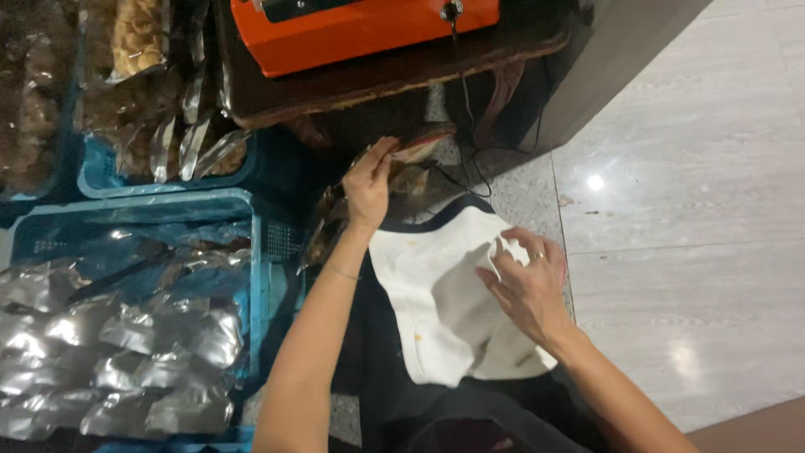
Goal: The person sits with a white cloth and repeatedly wipes the exterior of sealed snack packs containing yellow snacks. They pick up each pack from a blue crate, wipe it thoroughly, and place it back into the crate. The process is repeated for multiple packs throughout the video.
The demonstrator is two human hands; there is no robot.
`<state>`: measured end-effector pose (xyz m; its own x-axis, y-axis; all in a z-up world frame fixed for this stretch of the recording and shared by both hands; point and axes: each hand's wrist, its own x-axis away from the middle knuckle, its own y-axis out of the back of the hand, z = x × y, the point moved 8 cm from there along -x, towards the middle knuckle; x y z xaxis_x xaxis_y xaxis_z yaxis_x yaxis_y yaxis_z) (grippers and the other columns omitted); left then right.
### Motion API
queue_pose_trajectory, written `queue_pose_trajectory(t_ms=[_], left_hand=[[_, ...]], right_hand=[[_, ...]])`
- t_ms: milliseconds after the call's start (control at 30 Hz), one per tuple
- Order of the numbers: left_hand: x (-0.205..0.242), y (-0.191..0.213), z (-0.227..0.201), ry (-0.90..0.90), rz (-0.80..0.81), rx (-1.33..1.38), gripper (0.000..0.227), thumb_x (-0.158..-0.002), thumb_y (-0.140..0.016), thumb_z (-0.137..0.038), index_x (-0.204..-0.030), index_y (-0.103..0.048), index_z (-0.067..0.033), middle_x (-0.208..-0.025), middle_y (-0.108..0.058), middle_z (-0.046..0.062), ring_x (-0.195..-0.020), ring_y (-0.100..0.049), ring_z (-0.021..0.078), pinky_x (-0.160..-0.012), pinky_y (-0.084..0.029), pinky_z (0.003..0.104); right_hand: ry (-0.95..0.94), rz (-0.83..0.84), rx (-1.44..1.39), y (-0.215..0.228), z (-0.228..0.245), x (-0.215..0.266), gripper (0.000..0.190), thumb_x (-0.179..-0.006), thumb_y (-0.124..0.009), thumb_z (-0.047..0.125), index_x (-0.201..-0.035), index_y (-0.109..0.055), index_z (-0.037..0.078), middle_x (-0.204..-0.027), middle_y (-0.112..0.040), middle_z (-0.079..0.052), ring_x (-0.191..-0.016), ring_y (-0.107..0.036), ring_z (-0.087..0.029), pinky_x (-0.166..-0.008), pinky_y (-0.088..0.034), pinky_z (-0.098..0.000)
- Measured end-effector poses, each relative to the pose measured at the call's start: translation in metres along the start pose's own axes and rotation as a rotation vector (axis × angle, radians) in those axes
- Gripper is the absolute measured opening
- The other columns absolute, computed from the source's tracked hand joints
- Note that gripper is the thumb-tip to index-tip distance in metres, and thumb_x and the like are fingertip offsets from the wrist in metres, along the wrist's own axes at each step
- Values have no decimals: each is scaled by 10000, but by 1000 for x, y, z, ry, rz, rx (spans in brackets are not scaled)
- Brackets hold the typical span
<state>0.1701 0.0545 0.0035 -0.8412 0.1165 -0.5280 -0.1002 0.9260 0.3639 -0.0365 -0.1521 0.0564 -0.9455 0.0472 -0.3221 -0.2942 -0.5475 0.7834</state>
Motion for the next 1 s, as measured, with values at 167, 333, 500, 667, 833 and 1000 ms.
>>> queue_pose_trajectory(t_ms=[167, 333, 500, 667, 833, 1000], left_hand=[[-8, -62, 88, 232, 77, 19, 263, -992, -622, -67, -1229, -736, -66, -1093, -755, 181, -970, -745, 304, -857, -563, 349], [-3, -137, 184, 70, 88, -118, 295, -987, -619, -88, -1266, -710, -112, -1031, -739, 206, -926, -737, 353, -804, -578, 410], [19, -210, 319, 598, 358, -299, 364, -1019, -541, -247, -1354, -679, -288, -931, -685, 248, -832, -697, 412, -709, -531, 513], [30, -216, 339, 507, 355, -283, 306, -1041, -537, -330, -1307, -662, -246, -1179, -680, 236, -1026, -664, 421, -833, -547, 510], [19, -201, 286, 211, 461, -519, 433, -1000, -548, -256, -1416, -568, -137, -1303, -675, 225, -1182, -652, 382, -1015, -521, 493], [24, -78, 146, 201, 229, -307, 421, -923, -579, -54, -1339, -636, -89, -1258, -691, 229, -1155, -658, 393, -990, -527, 447]], right_hand=[[-47, 43, -16, -1, -7, -6, 243, -777, -822, 194, -946, -704, 65, -1275, -589, -171, -1204, -485, -411, -1021, -366, -545], [-39, 46, -64, -2, -14, -9, 247, -758, -819, 205, -919, -708, 53, -1253, -590, -186, -1264, -480, -401, -1049, -346, -552], [-99, 58, -114, -10, -31, -7, 244, -742, -828, 230, -883, -723, 61, -1241, -591, -188, -1214, -506, -379, -1026, -346, -547], [-91, 75, -75, -10, -37, -11, 238, -742, -827, 223, -883, -734, 55, -1245, -593, -180, -1238, -514, -366, -1032, -339, -562], [-49, 3, 56, -4, -34, -13, 259, -746, -821, 169, -963, -754, 46, -1235, -627, -173, -1163, -518, -343, -972, -382, -515], [-369, 105, -26, 4, -59, -5, 203, -874, -820, 145, -929, -693, -3, -1060, -637, -133, -831, -600, -202, -693, -504, -334]])
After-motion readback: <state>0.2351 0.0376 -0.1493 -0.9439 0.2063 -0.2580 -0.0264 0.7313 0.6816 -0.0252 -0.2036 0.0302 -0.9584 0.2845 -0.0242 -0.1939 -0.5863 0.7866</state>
